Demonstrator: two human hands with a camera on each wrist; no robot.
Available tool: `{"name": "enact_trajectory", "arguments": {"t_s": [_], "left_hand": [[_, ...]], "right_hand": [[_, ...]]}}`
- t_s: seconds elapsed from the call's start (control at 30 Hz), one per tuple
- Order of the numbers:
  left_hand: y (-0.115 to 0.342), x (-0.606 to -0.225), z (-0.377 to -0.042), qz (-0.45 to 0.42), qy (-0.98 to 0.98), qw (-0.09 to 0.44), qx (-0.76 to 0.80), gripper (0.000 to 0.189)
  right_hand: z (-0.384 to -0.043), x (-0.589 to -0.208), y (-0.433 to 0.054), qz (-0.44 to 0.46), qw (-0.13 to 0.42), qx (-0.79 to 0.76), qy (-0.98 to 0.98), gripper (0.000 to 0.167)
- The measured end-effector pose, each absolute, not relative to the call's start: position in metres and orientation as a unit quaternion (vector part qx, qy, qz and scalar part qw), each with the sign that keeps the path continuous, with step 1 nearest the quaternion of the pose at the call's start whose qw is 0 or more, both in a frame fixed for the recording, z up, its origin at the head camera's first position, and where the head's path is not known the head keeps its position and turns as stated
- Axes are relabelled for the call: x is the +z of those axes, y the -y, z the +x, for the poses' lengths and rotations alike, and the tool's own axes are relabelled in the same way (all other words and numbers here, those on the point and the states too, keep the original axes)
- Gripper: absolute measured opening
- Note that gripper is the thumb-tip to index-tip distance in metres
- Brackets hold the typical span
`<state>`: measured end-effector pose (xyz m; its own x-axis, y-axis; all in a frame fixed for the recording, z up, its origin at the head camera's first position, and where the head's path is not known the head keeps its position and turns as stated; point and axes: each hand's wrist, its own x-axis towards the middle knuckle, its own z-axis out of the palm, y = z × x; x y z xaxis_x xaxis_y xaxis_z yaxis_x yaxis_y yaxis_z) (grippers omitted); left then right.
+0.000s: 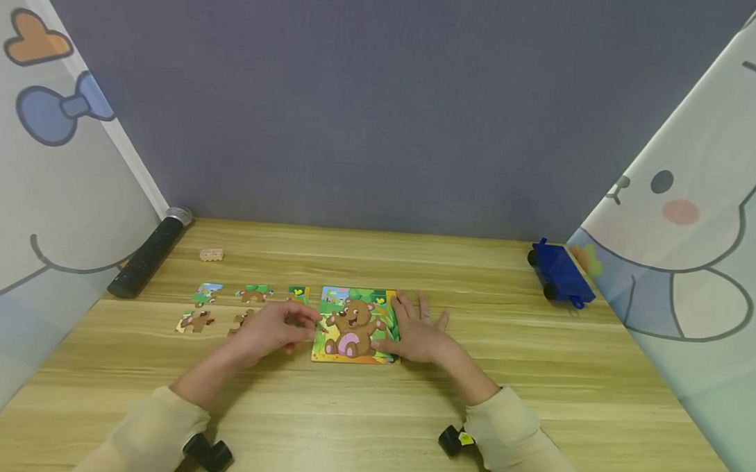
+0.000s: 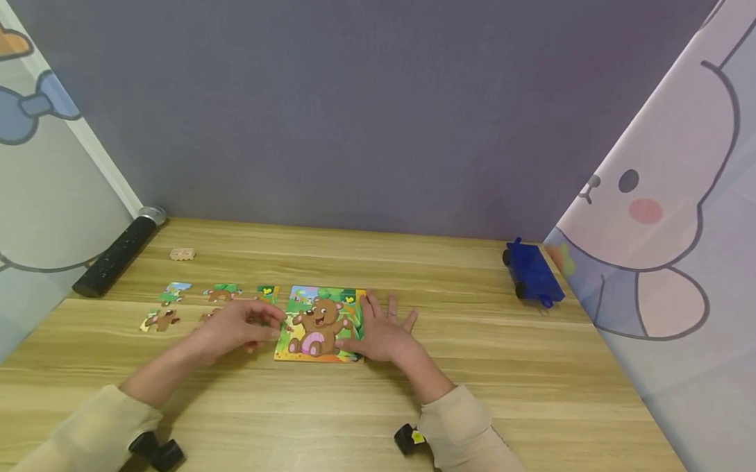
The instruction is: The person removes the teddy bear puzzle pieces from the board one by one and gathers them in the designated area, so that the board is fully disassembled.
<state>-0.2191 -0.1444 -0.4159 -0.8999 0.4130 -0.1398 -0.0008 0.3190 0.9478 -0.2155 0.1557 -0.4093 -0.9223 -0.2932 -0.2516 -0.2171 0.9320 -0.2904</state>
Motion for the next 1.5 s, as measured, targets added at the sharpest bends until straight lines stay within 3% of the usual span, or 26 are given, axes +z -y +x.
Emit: {"name": "enact_trajectory", "arguments": {"t_s": [0.23,0.67,1.03,1.5], "left_hand": [[0.134,-0.417,-0.219,0.137,-0.797,0.198,0.554,0.033],[0.126,-0.41,-0.215,0.191,-0.841,0.186,0.47,0.059],[0.12,-0.408,-0.212,0.204,-0.862,0.169,0.431,0.057],[0.117,-0.407,-0.211,0.174,-0.846,0.185,0.469,0.062]], "right_hand": [[-0.215,-0.408,-0.155,-0.133,0.147,-0.133,-0.971,0.104],[-0.216,-0.408,-0.155,-0.132,0.147,-0.133,-0.971,0.104],[-0.214,-0.408,-0.156,-0.132,0.145,-0.134,-0.971,0.104],[-0.214,-0.409,-0.156,-0.13,0.146,-0.131,-0.972,0.104]]}}
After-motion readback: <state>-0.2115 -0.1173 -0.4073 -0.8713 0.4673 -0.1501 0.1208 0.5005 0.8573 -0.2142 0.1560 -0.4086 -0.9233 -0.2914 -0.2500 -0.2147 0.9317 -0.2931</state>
